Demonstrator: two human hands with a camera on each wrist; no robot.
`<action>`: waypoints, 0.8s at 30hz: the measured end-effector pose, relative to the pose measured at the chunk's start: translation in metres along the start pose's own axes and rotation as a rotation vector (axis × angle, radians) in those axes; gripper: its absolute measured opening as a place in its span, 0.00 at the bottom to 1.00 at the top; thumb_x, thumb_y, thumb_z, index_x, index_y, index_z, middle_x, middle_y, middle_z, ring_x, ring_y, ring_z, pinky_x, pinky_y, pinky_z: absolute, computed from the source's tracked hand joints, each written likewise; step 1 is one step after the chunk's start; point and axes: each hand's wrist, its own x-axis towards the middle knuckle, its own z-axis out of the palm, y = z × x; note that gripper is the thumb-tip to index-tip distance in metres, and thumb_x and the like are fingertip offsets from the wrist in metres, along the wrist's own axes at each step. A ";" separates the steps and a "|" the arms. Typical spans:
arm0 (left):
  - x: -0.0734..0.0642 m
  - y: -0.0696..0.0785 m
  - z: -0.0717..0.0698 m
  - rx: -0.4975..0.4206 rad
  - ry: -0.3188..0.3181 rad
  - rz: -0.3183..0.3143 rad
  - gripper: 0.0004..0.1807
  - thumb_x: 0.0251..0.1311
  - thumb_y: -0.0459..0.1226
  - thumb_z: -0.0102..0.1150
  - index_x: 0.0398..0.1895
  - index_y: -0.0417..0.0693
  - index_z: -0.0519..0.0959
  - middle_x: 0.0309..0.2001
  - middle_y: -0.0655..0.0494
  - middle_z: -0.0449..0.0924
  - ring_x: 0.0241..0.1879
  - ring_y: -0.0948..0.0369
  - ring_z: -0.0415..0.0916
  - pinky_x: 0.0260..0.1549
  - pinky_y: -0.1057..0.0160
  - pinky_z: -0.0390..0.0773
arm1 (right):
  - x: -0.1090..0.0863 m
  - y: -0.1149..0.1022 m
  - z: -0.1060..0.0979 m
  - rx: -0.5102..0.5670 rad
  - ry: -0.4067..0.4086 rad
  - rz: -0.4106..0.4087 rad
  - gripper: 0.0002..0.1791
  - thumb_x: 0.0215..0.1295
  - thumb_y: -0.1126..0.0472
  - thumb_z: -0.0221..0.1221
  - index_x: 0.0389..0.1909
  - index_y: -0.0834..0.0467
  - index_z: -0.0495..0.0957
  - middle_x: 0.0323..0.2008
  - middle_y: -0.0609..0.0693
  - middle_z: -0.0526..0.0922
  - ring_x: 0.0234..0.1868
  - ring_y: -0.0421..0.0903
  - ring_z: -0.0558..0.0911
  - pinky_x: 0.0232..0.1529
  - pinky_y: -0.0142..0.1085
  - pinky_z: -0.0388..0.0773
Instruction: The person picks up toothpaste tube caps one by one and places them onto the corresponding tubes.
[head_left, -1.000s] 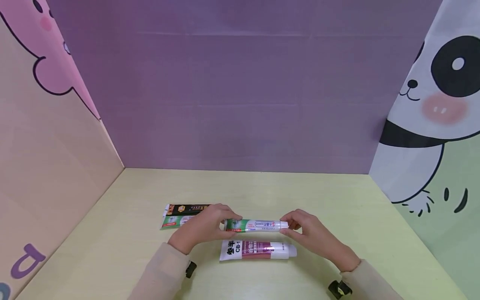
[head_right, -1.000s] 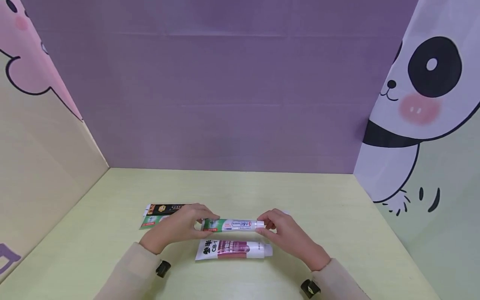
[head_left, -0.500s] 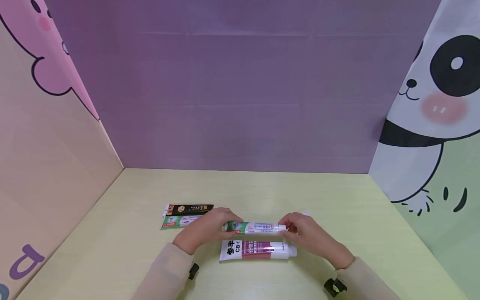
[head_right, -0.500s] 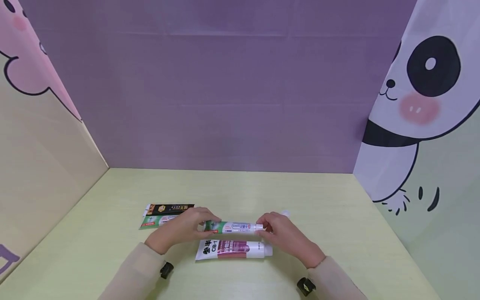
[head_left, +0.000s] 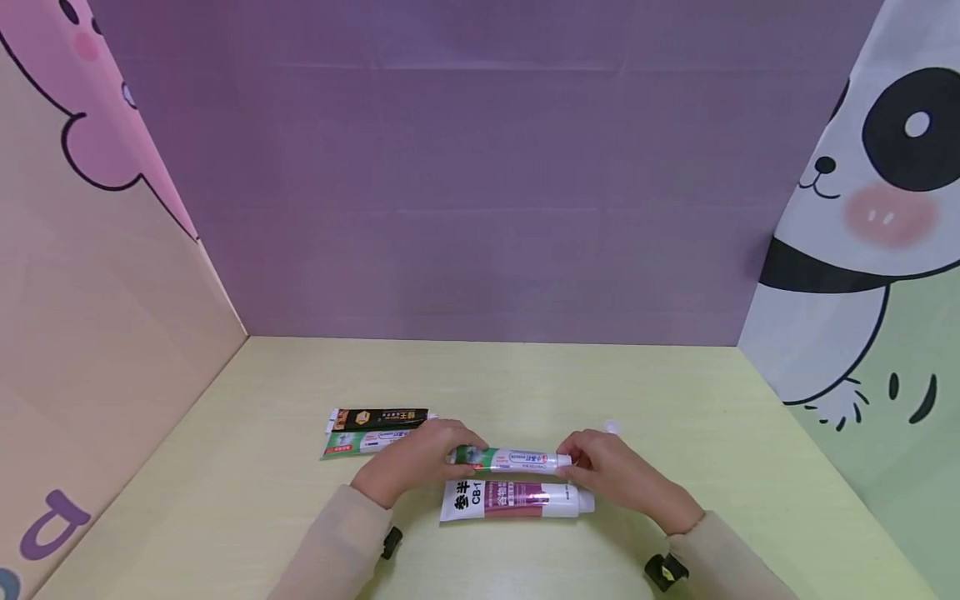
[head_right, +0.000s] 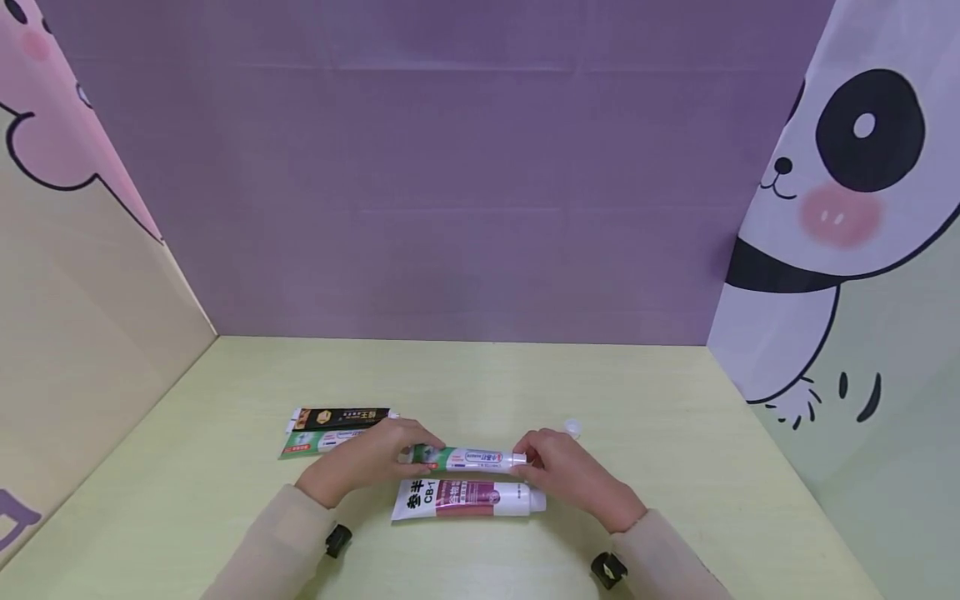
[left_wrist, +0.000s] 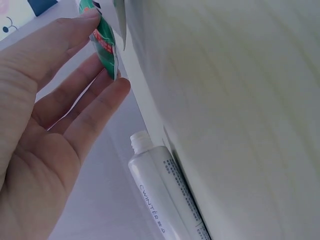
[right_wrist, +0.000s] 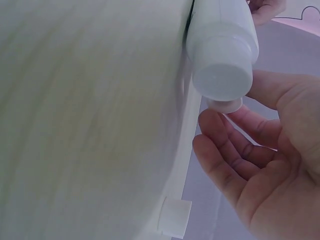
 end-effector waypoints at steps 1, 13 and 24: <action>0.000 0.000 0.000 0.002 -0.002 -0.001 0.17 0.61 0.38 0.69 0.53 0.44 0.84 0.51 0.52 0.84 0.52 0.57 0.79 0.54 0.56 0.77 | 0.000 0.000 0.000 -0.001 -0.003 0.000 0.06 0.67 0.63 0.65 0.41 0.60 0.80 0.34 0.42 0.79 0.32 0.39 0.76 0.33 0.32 0.77; 0.000 0.003 -0.001 -0.014 -0.016 0.004 0.16 0.60 0.35 0.70 0.52 0.42 0.85 0.50 0.50 0.84 0.52 0.56 0.79 0.54 0.56 0.77 | 0.002 0.001 0.001 0.007 -0.037 0.037 0.08 0.67 0.63 0.65 0.42 0.62 0.80 0.35 0.44 0.80 0.34 0.42 0.77 0.35 0.33 0.77; 0.000 0.002 -0.001 -0.015 -0.043 -0.035 0.15 0.60 0.35 0.70 0.50 0.43 0.86 0.49 0.52 0.85 0.48 0.58 0.79 0.51 0.57 0.78 | 0.004 0.000 0.001 0.006 -0.056 0.034 0.09 0.68 0.62 0.64 0.44 0.62 0.80 0.32 0.43 0.80 0.33 0.39 0.77 0.34 0.32 0.77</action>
